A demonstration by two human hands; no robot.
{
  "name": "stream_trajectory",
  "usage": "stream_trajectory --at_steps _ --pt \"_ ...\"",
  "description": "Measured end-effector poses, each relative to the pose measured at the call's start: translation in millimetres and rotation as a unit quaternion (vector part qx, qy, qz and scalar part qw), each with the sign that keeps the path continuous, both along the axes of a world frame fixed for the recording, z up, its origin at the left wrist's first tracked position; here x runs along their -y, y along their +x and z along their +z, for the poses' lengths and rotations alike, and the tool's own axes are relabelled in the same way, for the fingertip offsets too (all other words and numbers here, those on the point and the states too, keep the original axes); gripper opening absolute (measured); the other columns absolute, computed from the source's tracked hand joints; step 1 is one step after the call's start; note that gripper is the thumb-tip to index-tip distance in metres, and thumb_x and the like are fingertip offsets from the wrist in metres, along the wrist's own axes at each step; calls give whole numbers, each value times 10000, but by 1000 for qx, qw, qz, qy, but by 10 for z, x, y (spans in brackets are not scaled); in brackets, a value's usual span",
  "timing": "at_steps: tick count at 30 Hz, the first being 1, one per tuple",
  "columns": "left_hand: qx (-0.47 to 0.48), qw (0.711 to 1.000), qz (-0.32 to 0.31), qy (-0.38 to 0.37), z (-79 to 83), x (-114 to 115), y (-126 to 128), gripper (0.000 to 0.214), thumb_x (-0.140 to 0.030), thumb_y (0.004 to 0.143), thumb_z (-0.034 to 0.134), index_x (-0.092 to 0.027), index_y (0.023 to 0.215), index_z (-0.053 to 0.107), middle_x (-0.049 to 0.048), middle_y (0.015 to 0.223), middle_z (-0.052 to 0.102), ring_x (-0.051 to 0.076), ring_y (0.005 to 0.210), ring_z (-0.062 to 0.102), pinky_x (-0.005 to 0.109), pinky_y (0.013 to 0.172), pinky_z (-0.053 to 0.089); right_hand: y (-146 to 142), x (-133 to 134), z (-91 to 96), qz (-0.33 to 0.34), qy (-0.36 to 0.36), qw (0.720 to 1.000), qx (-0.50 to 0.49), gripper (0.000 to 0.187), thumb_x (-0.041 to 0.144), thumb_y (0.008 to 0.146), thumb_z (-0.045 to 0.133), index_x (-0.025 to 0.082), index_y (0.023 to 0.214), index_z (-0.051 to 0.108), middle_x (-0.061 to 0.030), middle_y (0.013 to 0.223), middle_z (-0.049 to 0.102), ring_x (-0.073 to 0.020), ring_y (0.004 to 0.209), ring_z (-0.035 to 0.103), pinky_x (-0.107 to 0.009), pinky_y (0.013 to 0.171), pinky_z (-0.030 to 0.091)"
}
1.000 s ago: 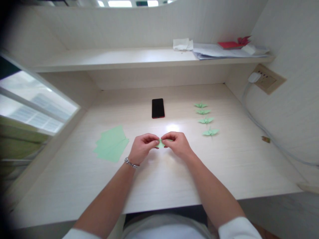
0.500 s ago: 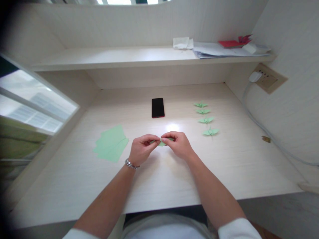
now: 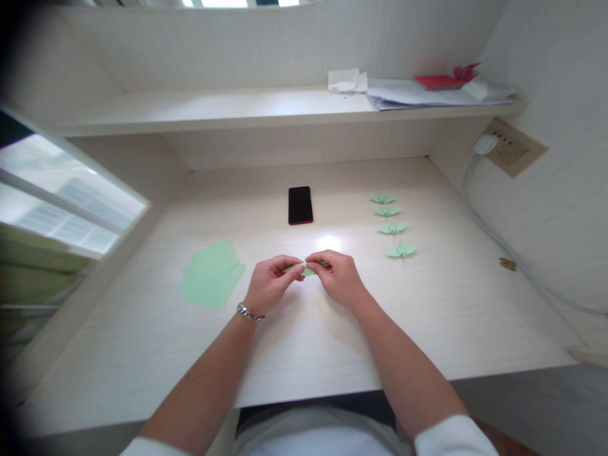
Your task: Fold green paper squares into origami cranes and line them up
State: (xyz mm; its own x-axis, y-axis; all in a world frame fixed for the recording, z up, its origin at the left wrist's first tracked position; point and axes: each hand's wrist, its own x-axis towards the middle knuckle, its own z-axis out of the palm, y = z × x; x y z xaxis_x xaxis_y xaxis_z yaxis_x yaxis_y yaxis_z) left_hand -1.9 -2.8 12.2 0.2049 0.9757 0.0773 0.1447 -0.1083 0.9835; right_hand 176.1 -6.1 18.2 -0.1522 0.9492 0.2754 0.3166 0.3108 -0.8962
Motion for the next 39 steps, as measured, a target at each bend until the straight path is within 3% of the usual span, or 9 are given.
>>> stream_trajectory --at_steps 5,19,30,39 --pt "-12 1000 12 16 12 12 8 232 -360 767 685 -159 882 707 71 811 727 175 678 691 267 626 566 5 -4 -9 -3 -30 1000 1 150 299 824 612 211 901 705 -38 845 712 -176 737 640 -289 681 500" --pt "-16 1000 -1 3 4 4 7 254 -380 797 647 -146 878 701 79 798 724 182 672 696 269 624 560 3 -6 -8 2 23 999 44 124 231 845 579 218 864 701 -26 833 698 -165 754 622 -272 692 457" --pt "-56 998 0 35 -12 9 1 226 -366 827 610 -170 897 698 63 823 718 171 695 687 258 647 547 22 -15 -10 -2 -32 999 23 139 295 825 604 216 886 702 -35 847 714 -182 761 639 -289 700 485" --pt "-79 995 26 51 5 18 11 232 -377 761 683 -184 888 709 61 847 731 193 768 685 271 680 548 3 4 27 -10 15 999 33 113 271 834 603 213 847 699 -30 812 702 -170 738 628 -276 676 474"
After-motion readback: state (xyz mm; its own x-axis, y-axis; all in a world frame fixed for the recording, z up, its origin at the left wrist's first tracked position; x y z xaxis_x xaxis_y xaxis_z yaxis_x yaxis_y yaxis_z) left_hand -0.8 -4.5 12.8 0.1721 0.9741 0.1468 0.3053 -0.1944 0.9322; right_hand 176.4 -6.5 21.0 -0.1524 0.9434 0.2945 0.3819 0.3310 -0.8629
